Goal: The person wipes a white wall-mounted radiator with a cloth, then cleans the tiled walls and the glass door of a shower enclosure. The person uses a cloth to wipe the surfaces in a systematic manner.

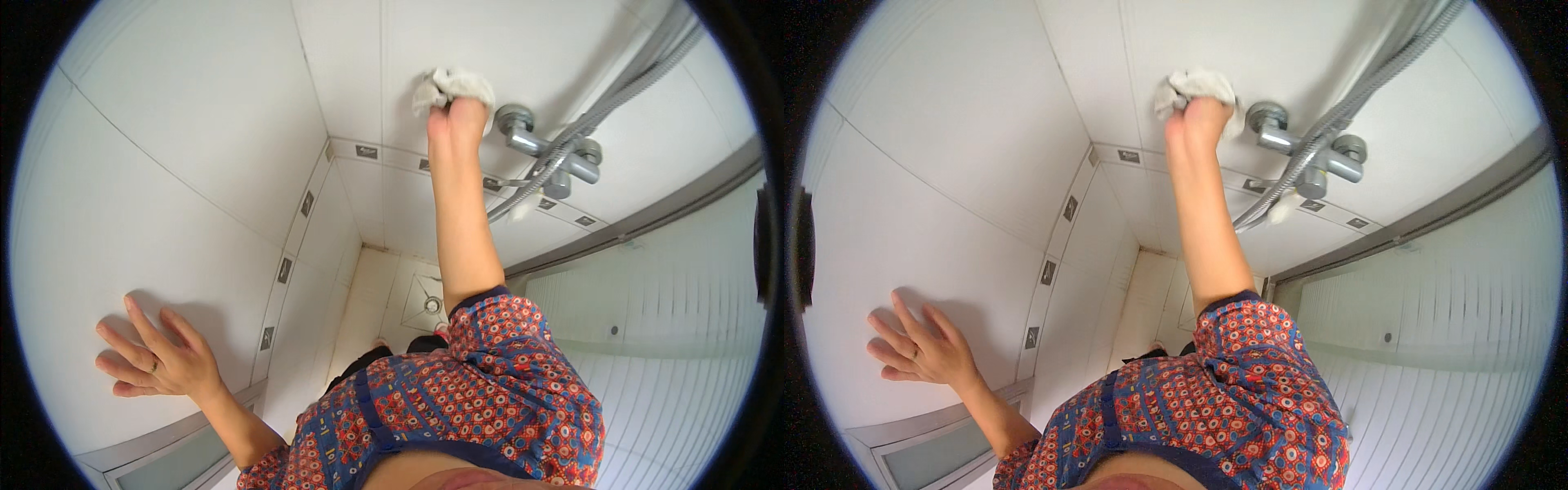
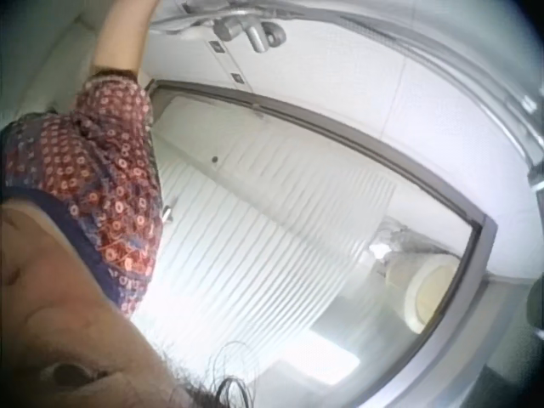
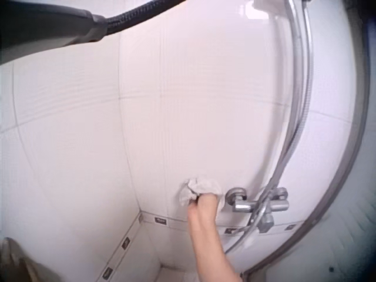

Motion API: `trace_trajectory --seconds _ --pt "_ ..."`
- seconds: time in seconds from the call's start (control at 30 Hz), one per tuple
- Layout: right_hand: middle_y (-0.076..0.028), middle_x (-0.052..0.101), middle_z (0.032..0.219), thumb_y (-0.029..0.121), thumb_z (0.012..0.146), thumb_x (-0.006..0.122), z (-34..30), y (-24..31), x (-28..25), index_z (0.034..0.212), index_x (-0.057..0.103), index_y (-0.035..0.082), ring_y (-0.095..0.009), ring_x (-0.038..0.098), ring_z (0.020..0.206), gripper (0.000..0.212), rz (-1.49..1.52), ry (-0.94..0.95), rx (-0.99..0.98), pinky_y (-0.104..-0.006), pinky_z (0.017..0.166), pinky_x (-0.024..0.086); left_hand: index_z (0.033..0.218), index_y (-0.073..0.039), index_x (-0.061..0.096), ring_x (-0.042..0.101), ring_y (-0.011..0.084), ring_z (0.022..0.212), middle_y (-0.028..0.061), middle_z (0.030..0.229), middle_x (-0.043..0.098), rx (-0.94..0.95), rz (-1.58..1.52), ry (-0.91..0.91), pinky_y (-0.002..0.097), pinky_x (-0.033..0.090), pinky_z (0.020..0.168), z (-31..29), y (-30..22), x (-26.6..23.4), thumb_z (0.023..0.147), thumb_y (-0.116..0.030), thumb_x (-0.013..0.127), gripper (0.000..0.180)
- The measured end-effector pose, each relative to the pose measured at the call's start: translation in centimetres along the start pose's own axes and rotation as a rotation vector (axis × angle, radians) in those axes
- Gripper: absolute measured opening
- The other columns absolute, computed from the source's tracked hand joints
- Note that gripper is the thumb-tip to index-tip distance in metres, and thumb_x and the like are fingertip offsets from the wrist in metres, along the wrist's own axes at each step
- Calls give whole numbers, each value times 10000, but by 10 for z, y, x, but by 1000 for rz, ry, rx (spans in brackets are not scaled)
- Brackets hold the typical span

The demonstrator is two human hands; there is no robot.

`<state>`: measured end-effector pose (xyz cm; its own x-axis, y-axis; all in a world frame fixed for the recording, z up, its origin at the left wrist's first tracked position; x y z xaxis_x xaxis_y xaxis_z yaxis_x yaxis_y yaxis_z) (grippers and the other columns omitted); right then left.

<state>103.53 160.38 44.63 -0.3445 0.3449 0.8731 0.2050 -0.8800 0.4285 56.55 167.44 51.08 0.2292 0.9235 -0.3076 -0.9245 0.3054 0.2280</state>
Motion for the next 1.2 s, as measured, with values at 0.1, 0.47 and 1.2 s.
trace_trajectory --seconds 0.1,0.47,1.2 --pt "-74 494 695 -105 705 544 30 58 56 758 482 30 -208 473 567 158 17 -180 -388 -315 441 359 1300 -212 584 115 301 1451 80 1509 347 -17 13 4 471 -75 1134 0 1 0 897 -284 606 411" --pt "-227 542 1072 61 792 597 44 149 184 1153 468 -35 -385 542 947 396 -1499 -118 -1021 -445 784 480 1309 -252 574 196 258 1441 14 1490 389 -26 -49 -53 426 -2 1159 4 6 -16 898 -256 611 413" --pt "-252 467 1169 72 718 621 -12 223 278 908 650 -41 -441 463 1044 223 -1801 264 -1769 -532 911 392 1285 -261 587 313 217 1397 -43 1467 422 -93 -112 -88 403 141 1149 -7 12 -7 921 -145 557 384"
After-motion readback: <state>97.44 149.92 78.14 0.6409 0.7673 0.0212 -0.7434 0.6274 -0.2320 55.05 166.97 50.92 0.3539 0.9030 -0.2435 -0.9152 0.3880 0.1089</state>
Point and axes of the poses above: each hand's wrist, its own z-axis towards the middle knuckle, its own x-axis out of the palm, y = z × x, the point moved 7 cm from there along z, towards the middle knuckle
